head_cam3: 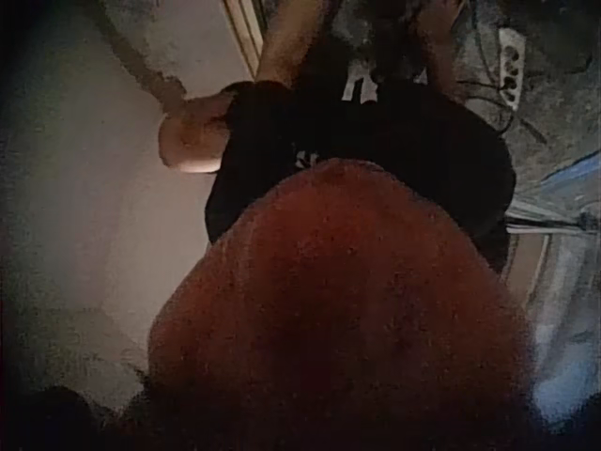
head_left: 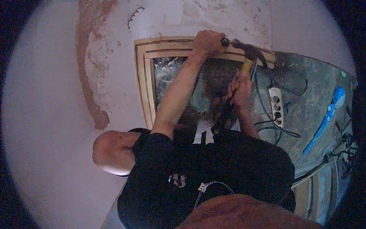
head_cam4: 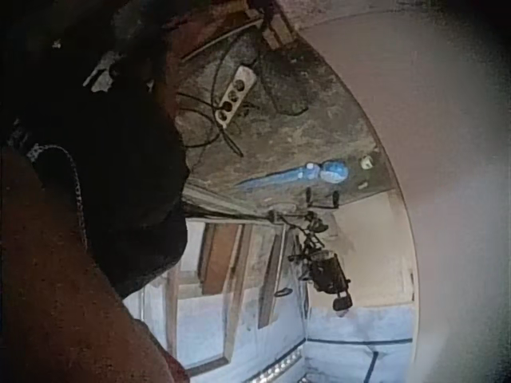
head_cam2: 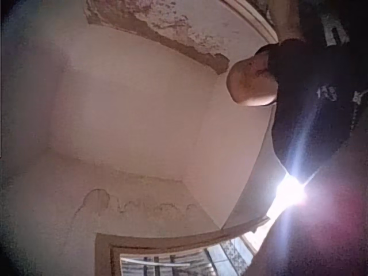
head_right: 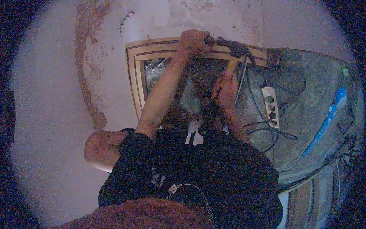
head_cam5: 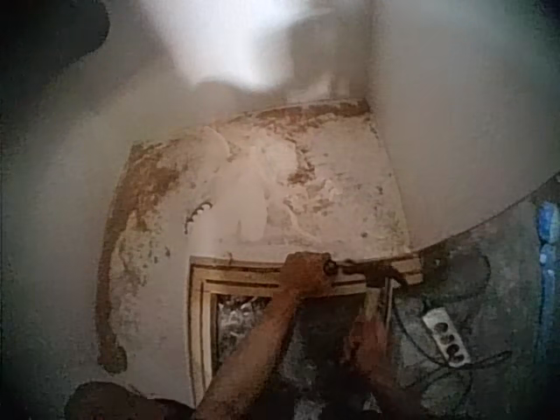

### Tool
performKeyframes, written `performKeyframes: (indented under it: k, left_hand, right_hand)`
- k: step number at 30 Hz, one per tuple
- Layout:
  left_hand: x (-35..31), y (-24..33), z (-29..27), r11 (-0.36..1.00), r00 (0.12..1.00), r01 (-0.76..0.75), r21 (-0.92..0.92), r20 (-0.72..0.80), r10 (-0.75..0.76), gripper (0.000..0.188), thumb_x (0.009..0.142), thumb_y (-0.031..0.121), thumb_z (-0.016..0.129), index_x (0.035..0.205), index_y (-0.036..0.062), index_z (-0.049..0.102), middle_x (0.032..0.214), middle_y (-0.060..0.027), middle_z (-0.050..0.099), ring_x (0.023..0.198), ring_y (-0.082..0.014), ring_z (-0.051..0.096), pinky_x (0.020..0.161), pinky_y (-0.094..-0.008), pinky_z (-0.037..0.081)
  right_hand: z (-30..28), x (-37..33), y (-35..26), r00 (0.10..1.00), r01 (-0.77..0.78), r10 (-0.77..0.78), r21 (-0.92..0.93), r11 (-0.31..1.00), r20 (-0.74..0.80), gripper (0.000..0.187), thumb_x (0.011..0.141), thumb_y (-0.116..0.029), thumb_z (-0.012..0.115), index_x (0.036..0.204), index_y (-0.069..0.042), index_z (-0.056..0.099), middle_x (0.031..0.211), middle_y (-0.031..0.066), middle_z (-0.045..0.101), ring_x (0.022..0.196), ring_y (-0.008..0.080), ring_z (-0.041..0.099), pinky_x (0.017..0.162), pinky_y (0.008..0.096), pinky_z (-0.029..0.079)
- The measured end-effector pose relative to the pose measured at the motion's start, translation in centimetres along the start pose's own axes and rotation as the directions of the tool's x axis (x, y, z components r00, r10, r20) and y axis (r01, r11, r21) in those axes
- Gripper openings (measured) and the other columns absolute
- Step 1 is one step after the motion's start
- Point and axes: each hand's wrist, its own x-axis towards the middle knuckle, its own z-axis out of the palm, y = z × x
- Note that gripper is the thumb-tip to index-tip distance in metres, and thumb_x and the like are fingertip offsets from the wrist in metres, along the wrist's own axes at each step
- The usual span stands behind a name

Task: The person uses a hammer and a chisel to pry and strike the wooden trim around a doorway. The person works around the top edge of the frame to loosen and remove the wooden pieces.

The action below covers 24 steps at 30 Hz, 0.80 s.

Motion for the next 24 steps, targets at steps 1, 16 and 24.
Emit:
performKeyframes:
  k: [1,16,24]
  left_hand:
    - [0.1,0.2,0.1,1.000,1.000,0.004,-0.002,0.006,-0.004,0.032,0.073,0.043,0.060,0.086,0.0152,0.067,0.078,-0.0119,0.067,0.076,-0.0298,0.066,0.068,-0.0439,0.053]
    - [0.5,-0.1,0.6,0.998,0.996,0.043,0.035,0.079,-0.046,0.037,0.072,0.047,0.060,0.086,0.0135,0.067,0.078,-0.0122,0.067,0.078,-0.0302,0.066,0.069,-0.0441,0.053]
    - [0.3,-0.2,0.9,0.995,0.995,0.087,0.047,0.053,-0.089,0.046,0.076,0.056,0.056,0.088,0.0140,0.068,0.079,-0.0122,0.068,0.077,-0.0293,0.067,0.069,-0.0435,0.053]
  right_hand:
    - [-0.2,0.0,-0.3,0.999,0.009,-0.007,0.034,0.999,-0.046,0.033,0.098,-0.040,0.035,0.087,-0.010,0.041,0.052,0.0012,0.038,0.036,0.0120,0.038,0.033,0.0270,0.037]
    - [-1.1,1.6,-0.4,0.998,-0.041,0.042,0.025,0.999,-0.036,0.037,0.097,-0.045,0.036,0.088,-0.010,0.041,0.054,0.0019,0.039,0.036,0.0125,0.039,0.031,0.0270,0.034]
    - [0.5,0.9,-1.1,0.994,0.005,0.004,0.084,0.996,-0.108,0.034,0.098,-0.043,0.035,0.092,-0.010,0.040,0.054,0.0020,0.039,0.037,0.0120,0.039,0.033,0.0262,0.033]
